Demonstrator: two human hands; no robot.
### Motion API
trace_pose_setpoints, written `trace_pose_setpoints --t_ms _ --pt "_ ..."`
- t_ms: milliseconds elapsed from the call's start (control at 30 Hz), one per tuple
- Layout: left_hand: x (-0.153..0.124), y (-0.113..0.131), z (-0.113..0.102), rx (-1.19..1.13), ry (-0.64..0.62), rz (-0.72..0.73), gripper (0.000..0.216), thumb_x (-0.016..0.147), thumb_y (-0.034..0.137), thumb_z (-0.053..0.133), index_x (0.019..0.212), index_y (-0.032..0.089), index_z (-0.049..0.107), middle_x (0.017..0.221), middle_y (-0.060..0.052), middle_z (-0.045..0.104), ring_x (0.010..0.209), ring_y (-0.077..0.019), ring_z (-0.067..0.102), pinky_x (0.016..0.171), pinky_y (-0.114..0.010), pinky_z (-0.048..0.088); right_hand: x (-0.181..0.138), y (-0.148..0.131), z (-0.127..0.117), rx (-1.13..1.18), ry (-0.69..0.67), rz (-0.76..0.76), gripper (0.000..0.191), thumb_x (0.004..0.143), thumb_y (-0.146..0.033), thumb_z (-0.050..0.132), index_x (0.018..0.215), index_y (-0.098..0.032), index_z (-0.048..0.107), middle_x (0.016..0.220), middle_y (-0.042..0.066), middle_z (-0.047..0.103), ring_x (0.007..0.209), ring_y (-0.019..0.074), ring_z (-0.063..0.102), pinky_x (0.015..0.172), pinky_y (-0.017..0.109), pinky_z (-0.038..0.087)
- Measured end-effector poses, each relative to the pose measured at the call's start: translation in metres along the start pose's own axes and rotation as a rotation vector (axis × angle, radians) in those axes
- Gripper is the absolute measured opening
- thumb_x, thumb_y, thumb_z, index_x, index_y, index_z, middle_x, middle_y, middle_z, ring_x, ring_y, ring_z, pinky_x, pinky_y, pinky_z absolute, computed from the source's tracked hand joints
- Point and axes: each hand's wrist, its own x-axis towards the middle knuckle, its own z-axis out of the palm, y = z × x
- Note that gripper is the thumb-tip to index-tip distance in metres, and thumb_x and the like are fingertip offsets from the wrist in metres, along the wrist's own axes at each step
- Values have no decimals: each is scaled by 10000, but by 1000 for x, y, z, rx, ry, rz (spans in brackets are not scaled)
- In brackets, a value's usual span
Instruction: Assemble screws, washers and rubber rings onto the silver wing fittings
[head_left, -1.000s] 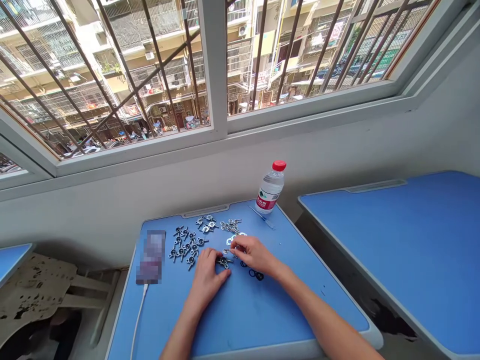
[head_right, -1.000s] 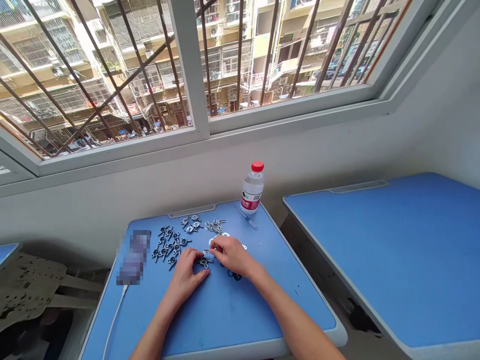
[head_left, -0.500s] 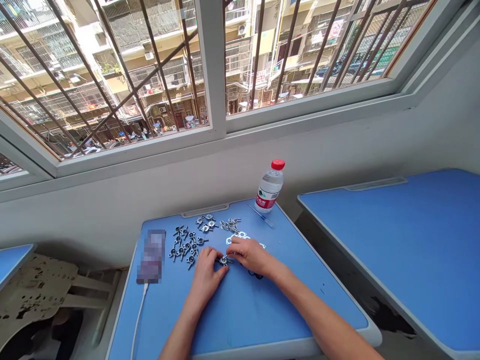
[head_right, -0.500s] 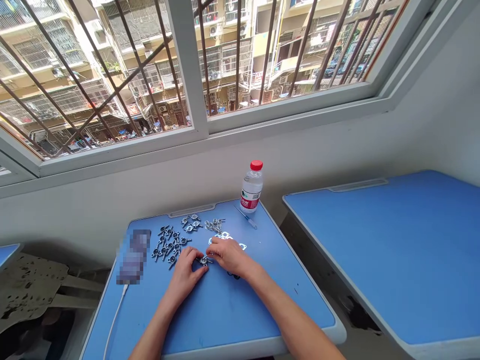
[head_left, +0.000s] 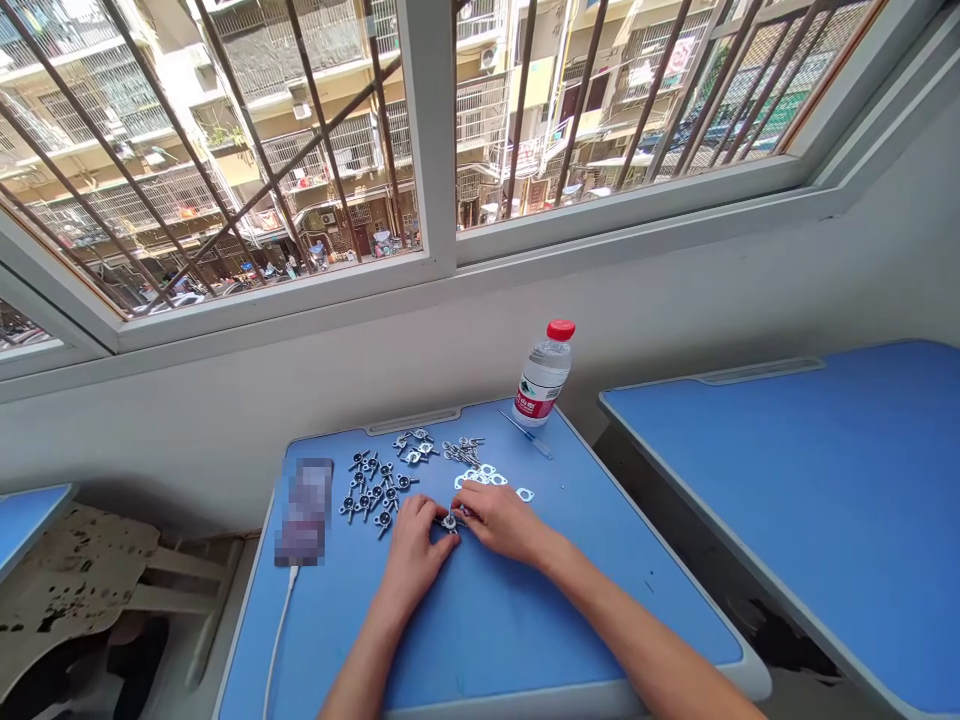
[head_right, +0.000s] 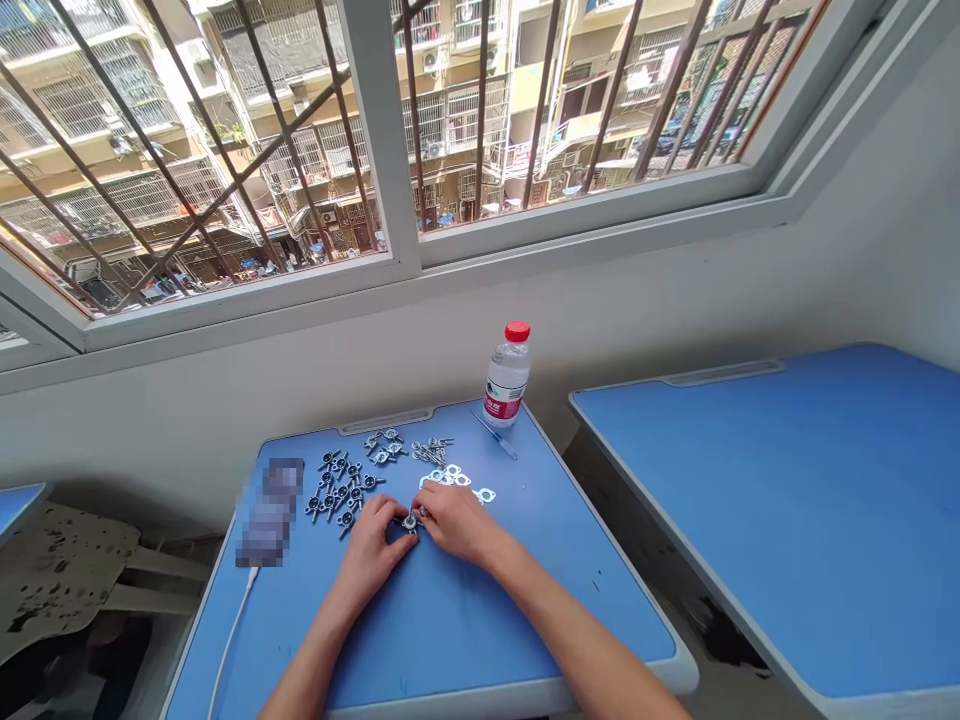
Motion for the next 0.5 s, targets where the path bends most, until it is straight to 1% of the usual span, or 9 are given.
trace_pose_setpoints --t_ms 133,233,333,400,500 --pt "0 -3 1 -21 1 5 149 783 139 640 905 217 604 959 -32 600 954 -228 550 849 -356 455 0 0 0 4 -23 -6 160 902 -119 548 959 -195 677 895 53 682 766 180 631 627 259 382" --pt "-1 -2 0 -43 -3 -6 174 774 126 642 919 216 605 988 -40 598 973 -230 552 871 -361 462 -1 6 -4 2 -3 40 184 912 -121 514 970 -198 671 921 59 689 789 186 632 634 258 385" --pt "-1 0 -3 -50 9 -16 172 768 119 642 906 214 605 984 -44 595 978 -235 559 876 -367 468 -2 17 -15 -6 60 117 216 930 -144 462 972 -200 666 928 59 688 757 179 619 625 259 384" --pt "-1 2 -4 -50 19 -17 164 766 120 642 896 214 605 980 -46 595 982 -239 563 876 -369 472 -4 26 -25 -9 95 193 229 927 -155 443 940 -200 668 913 59 684 733 173 605 617 261 381" --pt "-1 3 -5 -44 23 -27 155 761 125 645 883 212 605 993 -53 600 994 -246 566 874 -372 477 -7 38 -38 -14 93 318 220 911 -162 451 907 -189 669 918 59 684 766 184 602 625 264 376"
